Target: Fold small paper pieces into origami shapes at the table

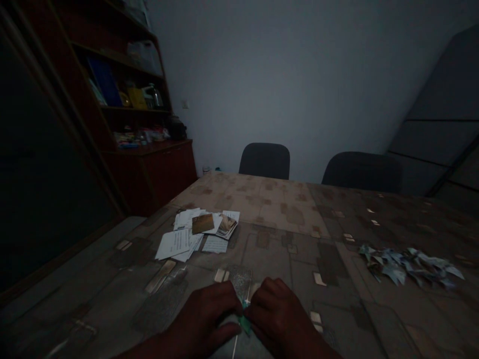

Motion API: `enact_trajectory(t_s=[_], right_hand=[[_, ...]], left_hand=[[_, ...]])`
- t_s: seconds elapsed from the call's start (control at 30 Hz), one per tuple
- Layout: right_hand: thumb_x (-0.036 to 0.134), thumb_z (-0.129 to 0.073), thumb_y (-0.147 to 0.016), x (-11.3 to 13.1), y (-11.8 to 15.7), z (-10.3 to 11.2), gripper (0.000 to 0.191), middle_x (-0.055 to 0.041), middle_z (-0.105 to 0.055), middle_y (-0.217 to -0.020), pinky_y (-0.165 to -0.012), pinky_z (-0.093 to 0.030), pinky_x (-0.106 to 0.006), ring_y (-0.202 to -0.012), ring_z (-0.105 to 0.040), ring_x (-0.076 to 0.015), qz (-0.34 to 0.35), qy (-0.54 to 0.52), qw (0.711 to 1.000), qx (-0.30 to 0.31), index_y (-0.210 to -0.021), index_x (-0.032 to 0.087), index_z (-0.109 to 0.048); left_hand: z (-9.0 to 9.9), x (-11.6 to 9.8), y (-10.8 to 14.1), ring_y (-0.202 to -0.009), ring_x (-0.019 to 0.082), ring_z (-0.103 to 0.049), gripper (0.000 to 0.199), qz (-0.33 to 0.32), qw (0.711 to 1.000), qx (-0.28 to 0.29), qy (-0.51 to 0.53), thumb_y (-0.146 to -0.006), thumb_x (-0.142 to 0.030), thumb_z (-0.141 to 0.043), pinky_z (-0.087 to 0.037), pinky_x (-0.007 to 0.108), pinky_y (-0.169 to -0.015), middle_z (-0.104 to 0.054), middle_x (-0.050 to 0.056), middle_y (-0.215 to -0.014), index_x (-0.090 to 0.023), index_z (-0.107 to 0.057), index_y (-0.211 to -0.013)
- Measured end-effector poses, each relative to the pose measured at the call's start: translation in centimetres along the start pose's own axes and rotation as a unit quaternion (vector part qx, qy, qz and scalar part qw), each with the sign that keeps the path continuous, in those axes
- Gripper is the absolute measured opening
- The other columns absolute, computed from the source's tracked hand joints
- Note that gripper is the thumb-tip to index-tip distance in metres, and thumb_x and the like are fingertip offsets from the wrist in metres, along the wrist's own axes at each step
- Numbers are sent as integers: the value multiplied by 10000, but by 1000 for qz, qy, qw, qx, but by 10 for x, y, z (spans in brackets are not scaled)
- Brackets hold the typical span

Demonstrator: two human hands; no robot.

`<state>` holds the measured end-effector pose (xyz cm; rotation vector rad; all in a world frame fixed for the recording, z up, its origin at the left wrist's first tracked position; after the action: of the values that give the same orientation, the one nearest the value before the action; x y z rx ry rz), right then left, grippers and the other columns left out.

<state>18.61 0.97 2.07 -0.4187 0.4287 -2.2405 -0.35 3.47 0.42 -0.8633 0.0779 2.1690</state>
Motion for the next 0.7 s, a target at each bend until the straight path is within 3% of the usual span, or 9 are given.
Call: enact_trajectory(t_s=[0.1,0.23,0.47,0.7], right_hand=[[242,-522,-980,0,0,1,169,-38,-675,-802,-675,-397,-323,-756,-555,-195,-14,-17,999,31,-914,213,-675],[195,-562,-943,-2,1,1,121,-35,-671,-823,-695,-404,-336,-773,-553,-200,-34,-32,998,51,-865,206,-654],[127,-618,-901,0,-1,3,121,14,-637,-810,-771,-426,-312,-800,-566,-170,-110,-133,985,18,-812,208,-602],[60,-645,-857,-2,-4,-7,191,13,-611,-792,-745,-426,-316,-801,-565,-179,-192,-127,973,21,-746,191,-562]], left_hand=[[-1,-2,0,-844,187,-633,117,-11,1000,-4,-9,-833,-266,-724,-411,248,-711,-665,14,-917,-216,-668,-923],[0,-8,-2,-799,176,-637,34,11,999,2,-35,-841,-196,-698,-400,240,-673,-667,16,-879,-201,-682,-870],[-2,-9,-5,-764,171,-629,81,54,998,-20,-27,-814,-112,-630,-399,242,-663,-666,21,-827,-180,-669,-793],[-3,-6,-5,-765,176,-623,52,89,995,-19,-36,-798,-141,-636,-394,249,-665,-665,14,-827,-186,-649,-776]])
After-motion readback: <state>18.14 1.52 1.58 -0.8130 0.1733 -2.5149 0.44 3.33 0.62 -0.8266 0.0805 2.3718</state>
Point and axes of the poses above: each hand's wrist, its own y-axis away from the middle knuckle, its own z-axis out of the back of the hand, x = y × z, the point moved 2 cm from there along -y, towards the middle knuckle
